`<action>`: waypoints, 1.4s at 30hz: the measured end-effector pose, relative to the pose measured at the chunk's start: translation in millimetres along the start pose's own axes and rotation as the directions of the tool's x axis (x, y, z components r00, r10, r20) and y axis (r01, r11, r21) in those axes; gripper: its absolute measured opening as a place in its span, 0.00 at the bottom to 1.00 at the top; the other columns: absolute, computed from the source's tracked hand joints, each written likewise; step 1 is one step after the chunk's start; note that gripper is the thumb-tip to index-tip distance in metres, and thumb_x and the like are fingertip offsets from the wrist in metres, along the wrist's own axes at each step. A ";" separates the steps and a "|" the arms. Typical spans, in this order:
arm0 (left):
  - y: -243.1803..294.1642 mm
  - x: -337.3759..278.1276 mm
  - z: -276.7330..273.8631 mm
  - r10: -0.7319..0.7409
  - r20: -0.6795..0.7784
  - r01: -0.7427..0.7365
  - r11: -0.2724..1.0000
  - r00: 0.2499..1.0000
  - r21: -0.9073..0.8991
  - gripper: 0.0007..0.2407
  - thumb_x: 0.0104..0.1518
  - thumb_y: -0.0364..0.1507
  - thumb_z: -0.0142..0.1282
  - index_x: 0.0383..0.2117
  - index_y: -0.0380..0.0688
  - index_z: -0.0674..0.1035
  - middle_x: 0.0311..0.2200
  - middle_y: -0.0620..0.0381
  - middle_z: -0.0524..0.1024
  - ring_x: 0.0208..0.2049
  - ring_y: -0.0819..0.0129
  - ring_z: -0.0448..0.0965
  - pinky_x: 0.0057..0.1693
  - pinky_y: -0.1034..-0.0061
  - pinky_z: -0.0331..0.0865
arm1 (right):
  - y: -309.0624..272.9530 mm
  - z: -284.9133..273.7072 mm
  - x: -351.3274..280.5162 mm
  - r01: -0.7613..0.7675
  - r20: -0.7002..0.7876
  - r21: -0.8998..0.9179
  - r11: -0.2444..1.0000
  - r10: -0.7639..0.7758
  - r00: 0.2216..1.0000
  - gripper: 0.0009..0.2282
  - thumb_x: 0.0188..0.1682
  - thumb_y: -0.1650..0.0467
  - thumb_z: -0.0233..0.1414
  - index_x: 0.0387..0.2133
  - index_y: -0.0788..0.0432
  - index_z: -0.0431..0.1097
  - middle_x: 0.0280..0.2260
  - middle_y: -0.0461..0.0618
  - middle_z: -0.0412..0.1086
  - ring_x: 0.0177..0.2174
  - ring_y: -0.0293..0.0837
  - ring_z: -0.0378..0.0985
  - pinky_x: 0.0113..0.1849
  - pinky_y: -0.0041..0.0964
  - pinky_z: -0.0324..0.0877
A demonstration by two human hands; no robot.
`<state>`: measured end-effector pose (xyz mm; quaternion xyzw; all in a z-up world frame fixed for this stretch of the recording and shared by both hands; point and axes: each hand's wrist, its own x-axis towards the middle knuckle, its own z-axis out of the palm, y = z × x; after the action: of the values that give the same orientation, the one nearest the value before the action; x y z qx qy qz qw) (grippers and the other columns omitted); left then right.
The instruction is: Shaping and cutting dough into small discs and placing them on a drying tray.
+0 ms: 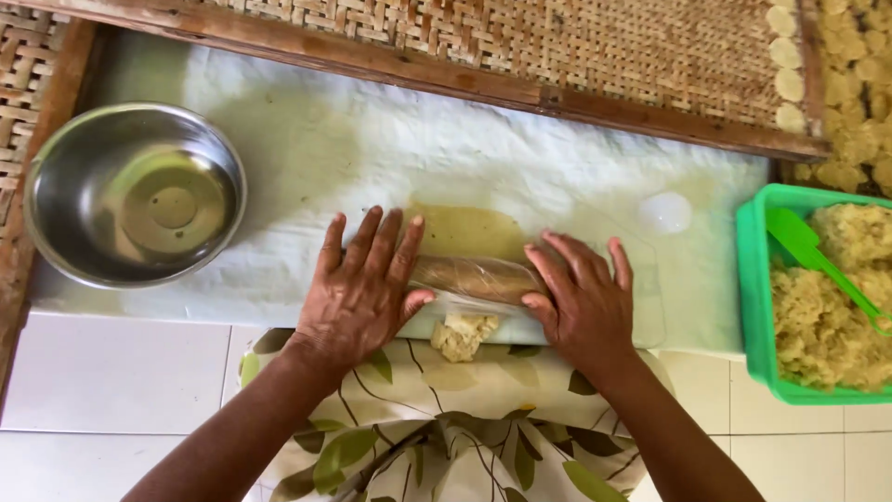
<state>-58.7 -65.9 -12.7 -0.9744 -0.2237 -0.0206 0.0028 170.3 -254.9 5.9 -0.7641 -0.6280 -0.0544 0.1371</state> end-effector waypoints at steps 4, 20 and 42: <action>-11.3 27.5 3.6 -0.025 -0.047 0.020 0.995 0.999 -0.100 0.32 0.65 0.52 0.31 0.71 0.45 0.57 0.69 0.46 0.56 0.71 0.51 0.49 0.70 0.41 0.43 | 17.5 10.1 22.0 -0.014 0.012 -0.033 0.999 0.015 1.000 0.19 0.58 0.58 0.43 0.60 0.48 0.66 0.62 0.51 0.64 0.63 0.52 0.63 0.65 0.63 0.42; -54.2 131.8 -12.8 -0.156 -0.146 0.127 0.973 0.977 -0.191 0.32 0.71 0.42 0.49 0.78 0.56 0.49 0.77 0.44 0.37 0.76 0.41 0.31 0.67 0.19 0.27 | 76.1 25.8 128.7 -0.005 -0.015 -0.052 0.999 0.004 1.000 0.19 0.65 0.64 0.51 0.68 0.46 0.63 0.71 0.57 0.48 0.72 0.62 0.41 0.67 0.74 0.30; -28.7 82.1 1.5 -0.145 -0.090 0.126 0.972 0.985 -0.196 0.26 0.69 0.43 0.38 0.74 0.56 0.52 0.75 0.49 0.39 0.74 0.52 0.28 0.67 0.24 0.26 | 61.8 28.9 94.1 -0.084 0.160 -0.033 0.996 0.088 0.983 0.24 0.62 0.62 0.42 0.73 0.39 0.50 0.75 0.54 0.32 0.72 0.62 0.28 0.65 0.74 0.27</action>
<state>2.7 -4.3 -10.9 -0.9503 -0.2863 -0.0924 -0.0800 247.2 -168.6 -6.4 -0.7940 -0.6028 0.0054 0.0781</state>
